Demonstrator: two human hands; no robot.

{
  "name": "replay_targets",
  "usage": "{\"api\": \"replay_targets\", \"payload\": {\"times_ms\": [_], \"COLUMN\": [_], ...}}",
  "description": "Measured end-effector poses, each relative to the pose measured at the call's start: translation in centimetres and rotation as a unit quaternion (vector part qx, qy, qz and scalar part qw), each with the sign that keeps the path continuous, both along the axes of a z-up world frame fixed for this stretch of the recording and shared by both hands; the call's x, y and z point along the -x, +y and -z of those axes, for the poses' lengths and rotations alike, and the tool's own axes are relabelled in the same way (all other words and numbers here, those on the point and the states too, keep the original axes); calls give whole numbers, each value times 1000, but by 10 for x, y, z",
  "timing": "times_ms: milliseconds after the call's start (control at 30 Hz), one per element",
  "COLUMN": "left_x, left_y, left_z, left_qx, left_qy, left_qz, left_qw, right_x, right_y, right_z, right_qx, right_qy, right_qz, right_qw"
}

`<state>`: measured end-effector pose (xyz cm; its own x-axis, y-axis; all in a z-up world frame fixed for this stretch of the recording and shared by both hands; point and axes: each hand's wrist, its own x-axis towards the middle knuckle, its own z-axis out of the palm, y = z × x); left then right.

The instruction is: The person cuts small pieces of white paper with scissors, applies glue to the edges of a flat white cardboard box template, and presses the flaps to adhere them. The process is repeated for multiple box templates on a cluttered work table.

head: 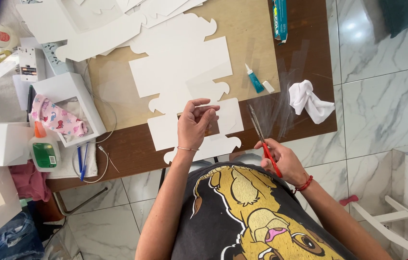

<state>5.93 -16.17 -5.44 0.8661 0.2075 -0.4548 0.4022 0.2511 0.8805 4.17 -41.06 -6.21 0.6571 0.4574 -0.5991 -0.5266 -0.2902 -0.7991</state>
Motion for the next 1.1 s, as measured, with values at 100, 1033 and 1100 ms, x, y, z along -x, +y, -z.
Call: {"api": "replay_targets", "payload": {"times_ms": [100, 1033, 1100], "left_x": [1, -5, -4], "left_y": [-1, -18, -22], "left_z": [4, 15, 20], "left_qx": [11, 40, 39], "left_qy": [1, 49, 74], "left_qz": [3, 76, 111], "left_qw": [1000, 995, 990], "right_x": [0, 6, 4], "right_y": [0, 13, 13], "right_z": [1, -9, -8], "right_qx": [7, 86, 66], "right_qy": [-1, 36, 38], "right_qz": [3, 114, 130], "right_qw": [1000, 989, 989]}}
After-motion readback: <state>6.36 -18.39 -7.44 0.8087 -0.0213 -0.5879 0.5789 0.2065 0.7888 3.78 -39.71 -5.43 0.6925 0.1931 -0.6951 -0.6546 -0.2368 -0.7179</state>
